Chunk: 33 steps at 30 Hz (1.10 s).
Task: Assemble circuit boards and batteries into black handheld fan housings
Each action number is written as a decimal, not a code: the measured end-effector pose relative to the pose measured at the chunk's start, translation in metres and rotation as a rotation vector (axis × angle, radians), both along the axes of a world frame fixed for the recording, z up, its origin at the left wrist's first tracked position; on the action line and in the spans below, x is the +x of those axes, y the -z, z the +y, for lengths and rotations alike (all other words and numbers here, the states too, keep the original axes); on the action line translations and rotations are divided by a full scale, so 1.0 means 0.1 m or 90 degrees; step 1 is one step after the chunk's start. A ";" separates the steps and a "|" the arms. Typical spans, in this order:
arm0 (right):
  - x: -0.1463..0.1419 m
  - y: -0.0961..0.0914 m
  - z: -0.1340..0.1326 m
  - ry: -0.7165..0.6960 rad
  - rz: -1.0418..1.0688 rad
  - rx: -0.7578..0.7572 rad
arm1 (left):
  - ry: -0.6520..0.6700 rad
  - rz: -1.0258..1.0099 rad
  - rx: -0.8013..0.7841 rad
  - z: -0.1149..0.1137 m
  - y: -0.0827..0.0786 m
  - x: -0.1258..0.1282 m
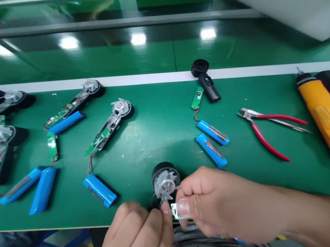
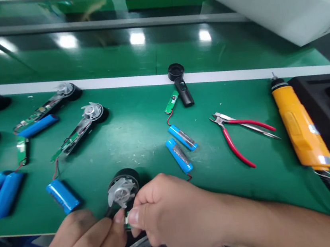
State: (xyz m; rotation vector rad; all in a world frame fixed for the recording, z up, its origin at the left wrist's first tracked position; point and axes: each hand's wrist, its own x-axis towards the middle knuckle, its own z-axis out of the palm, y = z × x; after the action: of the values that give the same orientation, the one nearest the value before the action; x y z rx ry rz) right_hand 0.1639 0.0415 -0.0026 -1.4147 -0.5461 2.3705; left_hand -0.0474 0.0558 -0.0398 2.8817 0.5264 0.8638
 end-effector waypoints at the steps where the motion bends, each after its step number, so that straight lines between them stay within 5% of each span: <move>1: 0.00 -0.01 0.01 0.002 -0.003 0.008 | 0.001 -0.011 -0.026 0.02 -0.02 0.01; 7: 0.03 -0.08 0.04 -0.019 -0.004 0.044 | -0.205 0.050 -0.178 0.07 -0.17 -0.03; 13: 0.03 -0.02 0.00 0.017 -0.001 0.114 | -0.275 0.225 -0.208 0.06 -0.25 0.01; 17: 0.00 -0.03 -0.01 0.046 0.012 0.137 | -0.350 0.228 -0.284 0.05 -0.20 0.08; 22: -0.02 0.02 -0.06 0.069 0.077 0.226 | -0.431 -0.020 -0.534 0.06 -0.13 0.13; 26: -0.05 0.09 -0.12 0.080 0.047 0.358 | -0.356 -0.207 -0.748 0.05 -0.20 0.23; 33: -0.15 -0.07 0.06 0.114 -0.121 0.629 | -0.260 -0.568 -0.934 0.15 -0.26 0.44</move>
State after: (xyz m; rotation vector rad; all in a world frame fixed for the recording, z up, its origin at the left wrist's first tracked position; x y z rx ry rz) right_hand 0.1489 0.0474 0.0048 -1.1168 -1.3277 1.4358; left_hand -0.0033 0.0710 -0.0134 0.9755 1.0045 1.0107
